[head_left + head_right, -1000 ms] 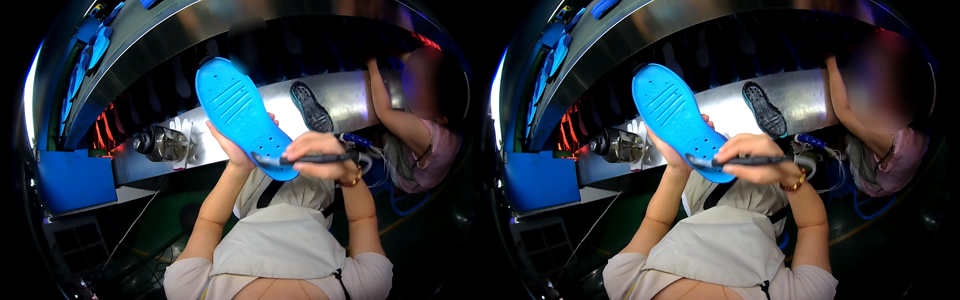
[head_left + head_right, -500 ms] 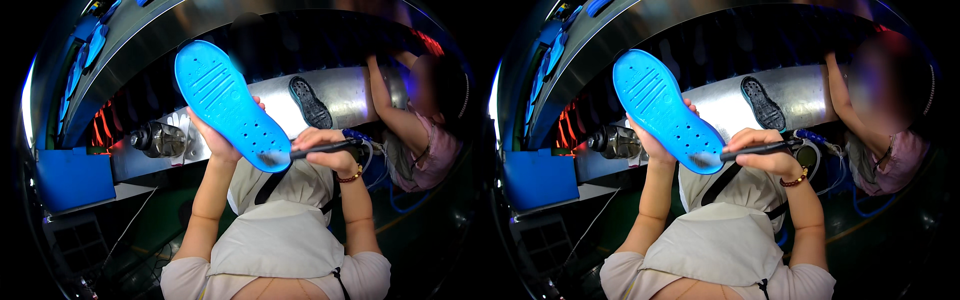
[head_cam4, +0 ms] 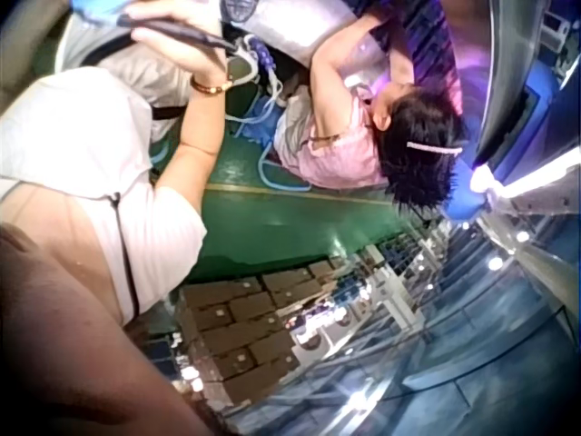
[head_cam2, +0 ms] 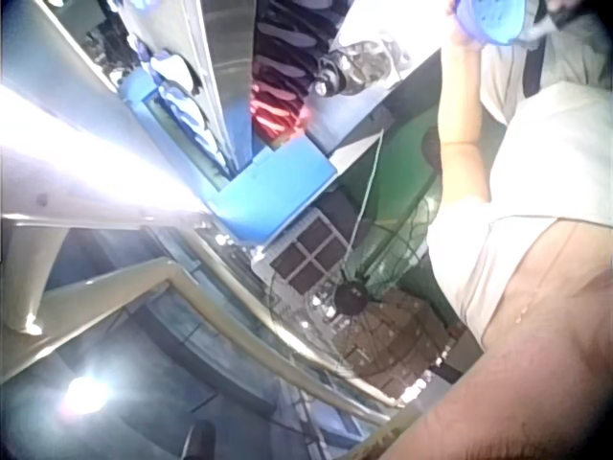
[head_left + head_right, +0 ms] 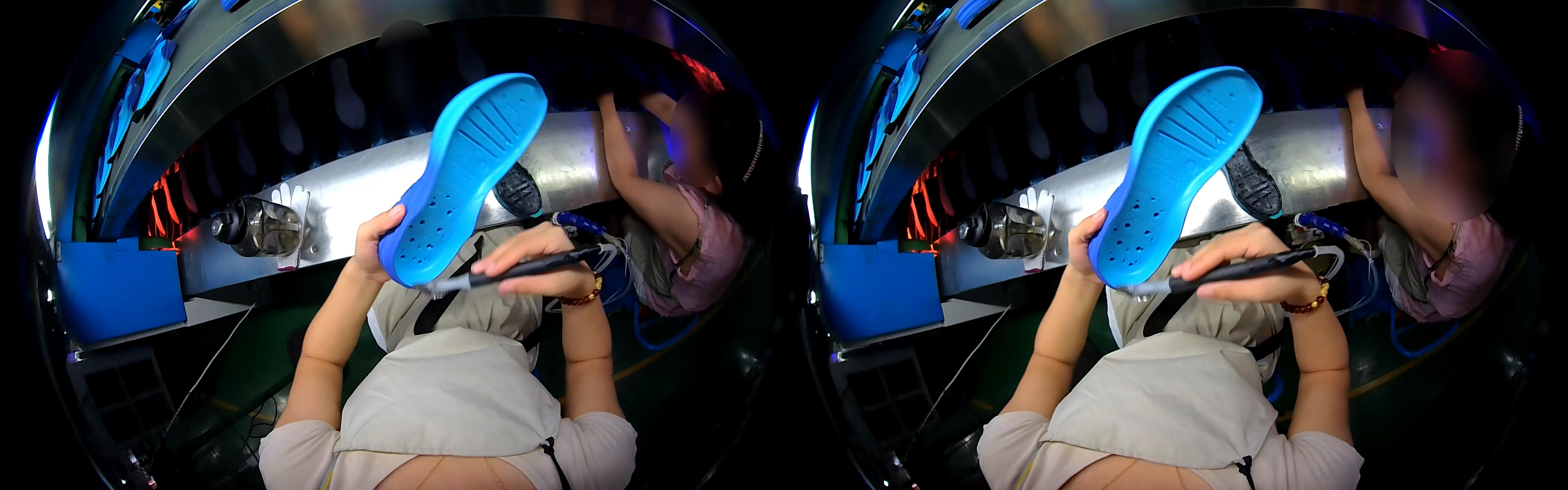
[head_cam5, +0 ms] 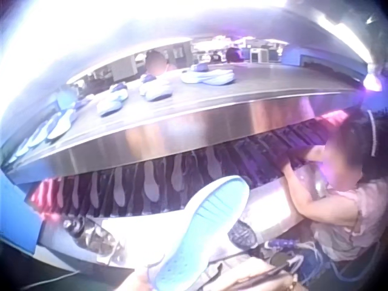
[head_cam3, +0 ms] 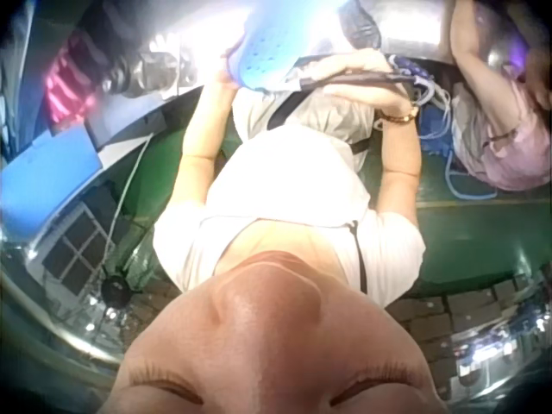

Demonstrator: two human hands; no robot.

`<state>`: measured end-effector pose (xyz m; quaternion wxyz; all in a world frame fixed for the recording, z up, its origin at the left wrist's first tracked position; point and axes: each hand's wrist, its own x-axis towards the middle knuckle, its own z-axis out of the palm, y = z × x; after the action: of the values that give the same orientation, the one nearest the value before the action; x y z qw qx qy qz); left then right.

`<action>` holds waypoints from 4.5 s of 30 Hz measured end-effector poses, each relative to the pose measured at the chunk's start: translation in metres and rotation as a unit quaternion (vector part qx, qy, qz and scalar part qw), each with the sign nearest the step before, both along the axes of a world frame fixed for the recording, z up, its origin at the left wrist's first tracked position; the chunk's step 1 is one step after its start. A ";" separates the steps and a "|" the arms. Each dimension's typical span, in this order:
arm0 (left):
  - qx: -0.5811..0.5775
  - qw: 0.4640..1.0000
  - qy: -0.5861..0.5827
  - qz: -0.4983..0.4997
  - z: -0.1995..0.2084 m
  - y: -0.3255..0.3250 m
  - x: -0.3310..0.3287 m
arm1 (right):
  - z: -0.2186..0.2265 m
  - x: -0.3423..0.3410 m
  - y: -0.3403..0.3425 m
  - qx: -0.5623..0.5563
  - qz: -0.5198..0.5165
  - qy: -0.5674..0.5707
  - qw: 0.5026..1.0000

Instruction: The person holds blue shoe soles and uses a small brush to apply a substance to the inner heel area before placing each sole on a conveyor belt.

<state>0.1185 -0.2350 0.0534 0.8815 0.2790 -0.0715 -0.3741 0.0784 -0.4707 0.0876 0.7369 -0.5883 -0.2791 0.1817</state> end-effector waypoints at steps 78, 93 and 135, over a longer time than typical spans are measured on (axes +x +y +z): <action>-0.012 0.983 0.032 0.182 0.017 -0.015 0.015 | 0.014 0.001 0.016 -0.052 -0.013 -0.169 0.984; 0.051 0.968 0.010 0.247 0.044 -0.008 0.017 | -0.029 -0.008 0.014 0.103 -0.080 0.097 0.987; 0.057 0.991 0.118 0.040 0.043 -0.015 0.010 | 0.032 0.012 0.004 -0.137 -0.035 -0.214 0.967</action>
<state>0.1287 -0.2497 0.0965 0.8808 0.2856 0.0654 -0.3721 0.0905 -0.4665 0.1197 0.5788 -0.7179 -0.3818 0.0620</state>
